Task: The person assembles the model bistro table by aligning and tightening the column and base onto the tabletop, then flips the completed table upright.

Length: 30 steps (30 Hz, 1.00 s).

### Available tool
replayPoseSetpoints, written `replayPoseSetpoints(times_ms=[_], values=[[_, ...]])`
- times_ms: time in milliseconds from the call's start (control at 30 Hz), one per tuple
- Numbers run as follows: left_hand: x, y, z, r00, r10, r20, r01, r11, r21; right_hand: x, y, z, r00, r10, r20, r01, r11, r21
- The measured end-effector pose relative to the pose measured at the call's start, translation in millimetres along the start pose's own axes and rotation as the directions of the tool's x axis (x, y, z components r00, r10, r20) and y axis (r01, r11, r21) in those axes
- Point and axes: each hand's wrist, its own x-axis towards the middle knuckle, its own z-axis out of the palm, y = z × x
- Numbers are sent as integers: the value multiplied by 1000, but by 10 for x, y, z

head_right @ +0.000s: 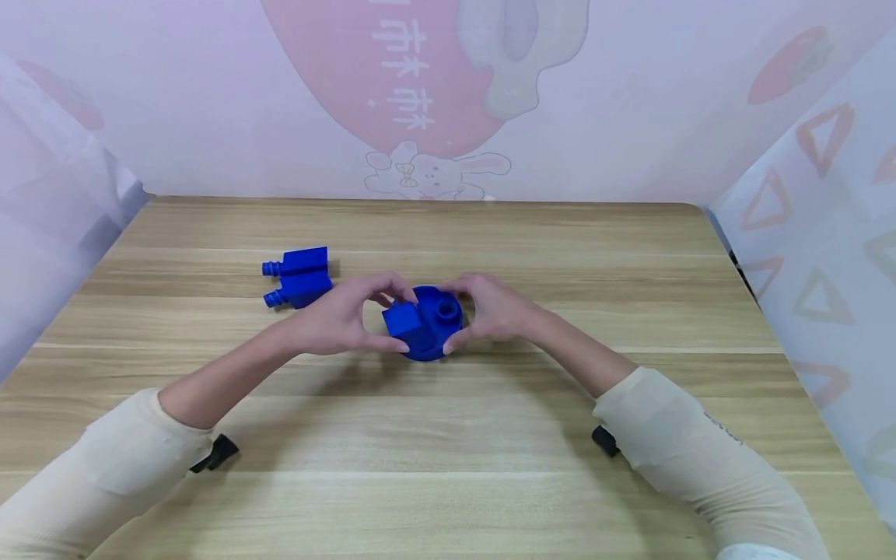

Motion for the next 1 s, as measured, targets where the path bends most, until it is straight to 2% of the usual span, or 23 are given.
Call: replayPoseSetpoints(times_ms=[167, 333, 567, 733, 867, 933, 1000], values=[[9, -10, -42, 1000, 27, 9, -27, 1000, -15, -4, -8, -2, 1000, -2, -1, 2, 1000, 2], [18, -15, -76, 995, 77, 56, -76, 997, -16, -5, -10, -2, 1000, -6, 2, 6, 1000, -6], [37, -2, -71, 990, 71, 121, -68, 997, -27, -6, -14, -4, 1000, 3, 12, -3, 1000, -1], [35, -7, -62, 996, 46, 76, -45, 999, -21, -3, -16, -2, 1000, -10, 1, 10, 1000, -1], [38, 1, -49, 999, -51, -7, 51, 998, -30, -4, -17, 0, 1000, -15, -1, 15, 1000, 3], [39, 4, -43, 993, -107, -51, 105, 994, -36, -4, -16, 1, 1000, -10, 3, 10, 1000, 6], [43, 8, -40, 987, -134, -85, 131, 991, -38, -4, -14, 3, 1000, -4, 5, 4, 1000, 7]])
